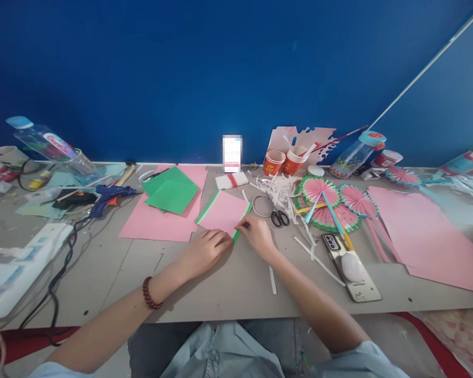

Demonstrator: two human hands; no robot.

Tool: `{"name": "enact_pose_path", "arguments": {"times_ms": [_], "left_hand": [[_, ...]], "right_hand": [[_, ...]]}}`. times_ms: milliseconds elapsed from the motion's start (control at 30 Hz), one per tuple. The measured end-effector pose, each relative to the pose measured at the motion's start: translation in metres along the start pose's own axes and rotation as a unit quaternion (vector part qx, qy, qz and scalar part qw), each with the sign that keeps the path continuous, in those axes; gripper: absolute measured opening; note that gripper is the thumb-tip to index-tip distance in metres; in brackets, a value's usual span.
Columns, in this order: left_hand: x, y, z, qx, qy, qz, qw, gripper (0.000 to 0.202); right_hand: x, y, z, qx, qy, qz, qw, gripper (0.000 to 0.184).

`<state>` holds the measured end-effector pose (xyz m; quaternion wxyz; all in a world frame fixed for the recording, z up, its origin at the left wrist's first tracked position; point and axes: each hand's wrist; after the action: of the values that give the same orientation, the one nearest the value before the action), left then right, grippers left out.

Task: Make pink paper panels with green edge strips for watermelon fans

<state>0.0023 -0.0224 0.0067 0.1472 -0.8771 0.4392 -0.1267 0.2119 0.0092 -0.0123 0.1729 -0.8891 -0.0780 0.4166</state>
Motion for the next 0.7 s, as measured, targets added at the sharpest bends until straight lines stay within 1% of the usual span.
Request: {"name": "enact_pose_path", "arguments": {"times_ms": [133,433,600,700], "left_hand": [[0.0002,-0.0005,-0.0005,-0.003,0.002,-0.002,1.0,0.029],[0.0,-0.0003,-0.0004,0.001,0.001,0.0,1.0,0.03],[0.0008,-0.0014,-0.0029,0.0,0.001,-0.002,1.0,0.03],[0.001,-0.0014,-0.0035,-0.004,-0.002,-0.001,1.0,0.029]], "right_hand": [[-0.0031,-0.0001,-0.0006,-0.004,0.012,0.001,1.0,0.029],[-0.0043,-0.0008,-0.0008,-0.004,0.001,-0.002,1.0,0.029],[-0.0007,-0.001,0.0004,0.007,0.008,-0.028,1.0,0.025],[0.0025,-0.0018,0.0014,0.006,0.012,-0.031,0.999,0.021]]}}
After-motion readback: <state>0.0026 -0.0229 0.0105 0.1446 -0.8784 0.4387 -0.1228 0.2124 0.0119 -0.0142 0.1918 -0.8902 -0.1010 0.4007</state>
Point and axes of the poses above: each hand's wrist, its own y-axis away from the middle knuckle, its own z-axis out of the palm, x = y × z, and after that the axes turned 12 degrees about x, right-handed
